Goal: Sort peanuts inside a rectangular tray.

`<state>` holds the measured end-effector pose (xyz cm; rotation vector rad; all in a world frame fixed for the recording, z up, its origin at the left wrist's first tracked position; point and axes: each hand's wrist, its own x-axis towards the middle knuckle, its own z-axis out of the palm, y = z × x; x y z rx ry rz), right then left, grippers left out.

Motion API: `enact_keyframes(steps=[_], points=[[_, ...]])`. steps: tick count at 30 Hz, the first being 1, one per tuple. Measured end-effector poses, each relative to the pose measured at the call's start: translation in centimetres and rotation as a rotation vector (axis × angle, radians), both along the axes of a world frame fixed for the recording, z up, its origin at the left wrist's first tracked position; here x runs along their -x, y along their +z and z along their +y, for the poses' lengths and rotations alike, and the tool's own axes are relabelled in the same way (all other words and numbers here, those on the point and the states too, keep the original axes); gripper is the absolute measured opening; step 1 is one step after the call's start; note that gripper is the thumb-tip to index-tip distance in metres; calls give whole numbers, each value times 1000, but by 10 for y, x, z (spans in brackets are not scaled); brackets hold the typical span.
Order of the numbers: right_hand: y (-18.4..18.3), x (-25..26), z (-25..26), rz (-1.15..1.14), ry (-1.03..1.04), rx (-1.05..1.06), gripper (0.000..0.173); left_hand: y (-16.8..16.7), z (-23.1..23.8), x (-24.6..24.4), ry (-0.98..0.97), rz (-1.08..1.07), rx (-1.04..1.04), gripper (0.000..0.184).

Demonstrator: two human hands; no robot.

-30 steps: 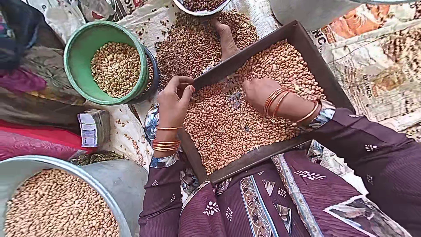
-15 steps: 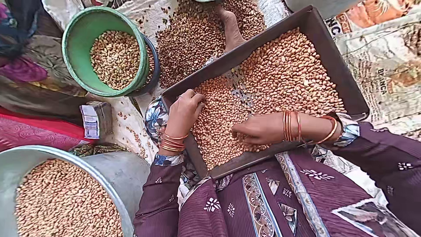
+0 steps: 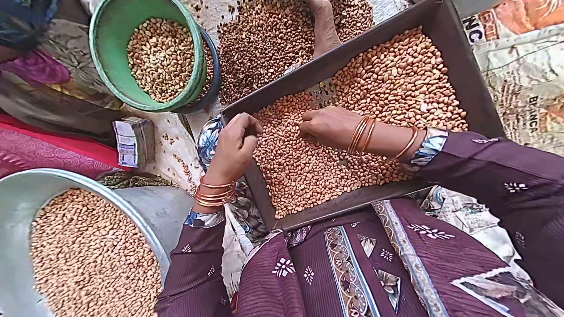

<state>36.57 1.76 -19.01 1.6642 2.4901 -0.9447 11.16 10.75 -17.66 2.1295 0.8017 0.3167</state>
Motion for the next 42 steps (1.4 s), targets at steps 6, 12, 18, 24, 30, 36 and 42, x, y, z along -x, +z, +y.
enact_keyframes(steps=[6, 12, 18, 24, 30, 36, 42], points=[[7, 10, 12, -88, -20, 90, 15, 3, -20, 13, -356, 441, -439, 10], [10, -4, 7, -33, -31, 81, 15, -7, -26, 2, -375, 522, -593, 11], [17, -44, -9, 108, -78, 49, 11, -14, -30, 2, -355, 533, -609, 16], [0, -53, -43, 182, 8, 75, 6, 2, -34, -6, -129, 208, -118, 19], [-8, -41, -45, 227, -38, -66, 10, -2, -56, -42, -129, -16, 457, 24], [-10, -20, -47, 78, 62, -143, 12, -18, -75, -61, -499, 119, -41, 15], [-12, -17, -46, 79, 86, -107, 8, -23, -97, -52, -555, 188, -208, 15]])
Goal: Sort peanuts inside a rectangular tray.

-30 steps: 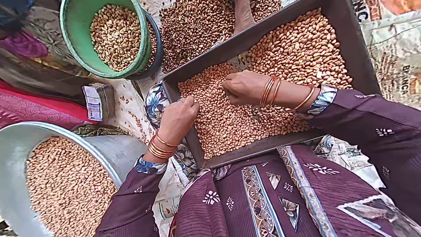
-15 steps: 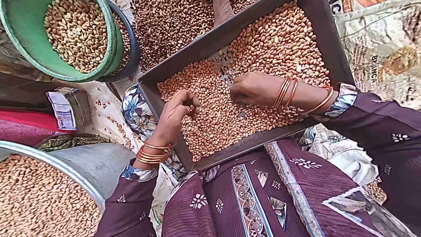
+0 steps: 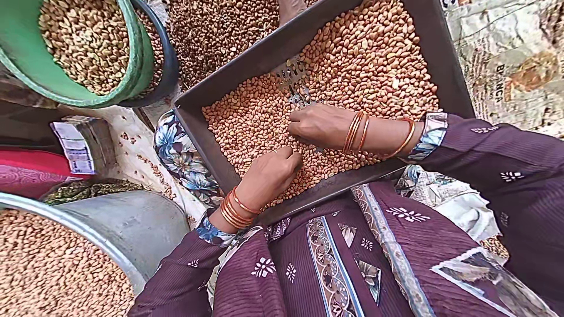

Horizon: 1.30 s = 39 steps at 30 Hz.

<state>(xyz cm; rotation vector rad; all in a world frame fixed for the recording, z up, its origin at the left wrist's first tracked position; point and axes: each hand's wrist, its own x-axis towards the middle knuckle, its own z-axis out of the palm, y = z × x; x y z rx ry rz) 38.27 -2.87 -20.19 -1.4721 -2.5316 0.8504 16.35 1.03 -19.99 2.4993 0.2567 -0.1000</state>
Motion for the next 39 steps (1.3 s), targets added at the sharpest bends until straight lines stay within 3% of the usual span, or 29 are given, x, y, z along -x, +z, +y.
enact_keyframes(steps=[3, 8, 14, 23, 27, 31, 37, 39], points=[[-1, -9, 5, 80, -35, 73, 12, -3, 1, 1, 26, -2, -11, 15], [38, -50, 21, 88, -317, 234, 9, -2, 13, -5, 145, 8, 17, 18], [31, -61, -5, -31, -143, 155, 9, 1, 34, -30, 201, -25, -2, 17], [13, -49, -27, -131, -67, -82, 12, -6, 15, -70, 33, -3, 29, 18], [9, -52, -25, -85, -36, -43, 15, -3, 21, -63, 312, -74, 134, 21], [19, -43, -20, 26, -99, -70, 14, -1, 28, -61, 572, -73, 465, 35], [62, -50, -15, 245, -208, -136, 19, -3, 16, -81, 707, -121, 1308, 44], [67, -52, -18, 202, -258, -214, 16, -1, 15, -85, 713, -96, 1345, 45]])
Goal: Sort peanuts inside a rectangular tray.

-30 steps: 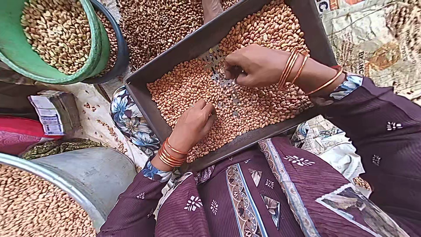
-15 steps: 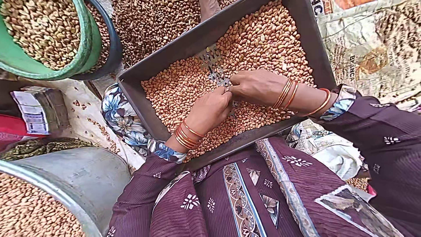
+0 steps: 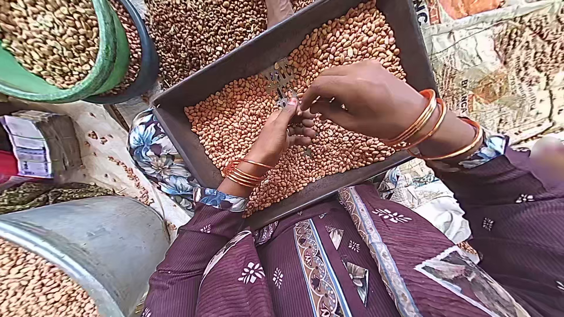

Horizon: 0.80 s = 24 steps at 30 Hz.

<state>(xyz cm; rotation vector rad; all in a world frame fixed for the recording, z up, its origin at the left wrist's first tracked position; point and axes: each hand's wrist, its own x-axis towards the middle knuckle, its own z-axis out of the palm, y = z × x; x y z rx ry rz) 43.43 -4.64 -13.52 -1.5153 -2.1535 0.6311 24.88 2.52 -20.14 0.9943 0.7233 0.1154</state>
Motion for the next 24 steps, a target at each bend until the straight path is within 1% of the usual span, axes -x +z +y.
enact_keyframes(steps=[1, 2, 3, 4, 5, 7, 10, 13, 14, 16, 18, 19, 21, 22, 23, 24], points=[[-1, 0, -2, -43, -42, -17, 16, -2, 0, 0, -39, 15, -157, 38], [-3, -1, -5, -76, -72, -15, 15, -7, 0, 2, -108, 43, -414, 25], [-6, -4, -7, -98, -91, 3, 14, -10, 1, 6, -204, 88, -703, 18], [-8, -7, -10, -109, -99, 36, 13, -13, -1, 8, -273, 109, -934, 17], [-10, -10, -12, -115, -105, 65, 13, -17, -2, 10, -323, 124, -1093, 19], [-10, -16, -16, -141, -122, 95, 13, -22, -8, 13, -396, 167, -1233, 21], [-7, -22, -19, -238, -153, 170, 14, -24, -14, 11, -447, 236, -1345, 22], [-13, -23, -21, -329, -62, 290, 13, -24, -19, 7, -463, 245, -1466, 20], [-17, -22, -22, -338, -23, 311, 11, -24, -20, 7, -470, 239, -1476, 19], [-26, -18, -24, -375, 20, 300, 9, -24, -17, 7, -446, 207, -1424, 19], [-30, -14, -26, -416, 19, 283, 8, -23, -11, 8, -355, 153, -1289, 20], [-31, -12, -25, -434, 14, 279, 8, -20, -7, 8, -286, 103, -1191, 19], [-31, -9, -24, -458, 8, 286, 9, -12, -3, 10, -179, 9, -909, 13], [-31, -7, -23, -473, 8, 295, 10, -9, 0, 10, -168, -20, -749, 15], [-30, -6, -21, -486, 4, 309, 9, -8, 1, 10, -178, -44, -635, 18], [-30, -4, -20, -500, 0, 322, 9, -8, 1, 11, -202, -53, -592, 20]])
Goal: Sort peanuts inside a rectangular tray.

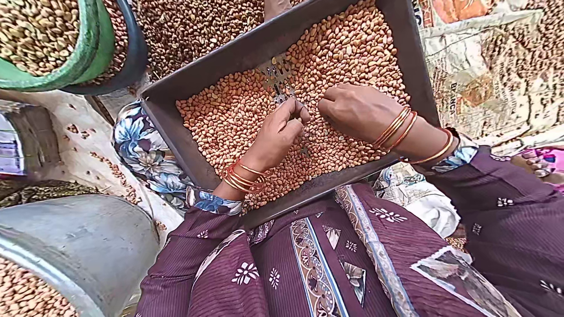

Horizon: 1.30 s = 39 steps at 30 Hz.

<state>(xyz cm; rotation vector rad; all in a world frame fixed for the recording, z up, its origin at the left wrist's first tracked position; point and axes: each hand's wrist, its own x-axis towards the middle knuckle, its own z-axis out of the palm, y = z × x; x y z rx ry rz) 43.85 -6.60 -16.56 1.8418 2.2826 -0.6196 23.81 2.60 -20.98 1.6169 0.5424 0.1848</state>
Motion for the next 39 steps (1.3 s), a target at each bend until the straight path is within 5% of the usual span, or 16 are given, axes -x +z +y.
enact_keyframes(steps=[7, 19, 27, 31, 36, 39], points=[[8, -2, 9, 60, -71, 28, 12, -15, -28, -18, -156, -119, -547, 18], [16, -29, -2, 282, -85, -58, 15, -31, -39, -26, -138, -63, -723, 18], [8, -17, 4, 206, -51, -49, 13, -34, -36, -22, -75, 10, -822, 17], [2, -14, 6, 181, -26, -40, 9, -23, -23, -20, -20, 23, -587, 20], [-5, -11, 6, 139, 18, -46, 12, -9, 15, -25, 218, -37, 115, 18], [-4, -9, 10, 112, -6, 0, 11, -5, 28, -32, 95, 67, -171, 20]])
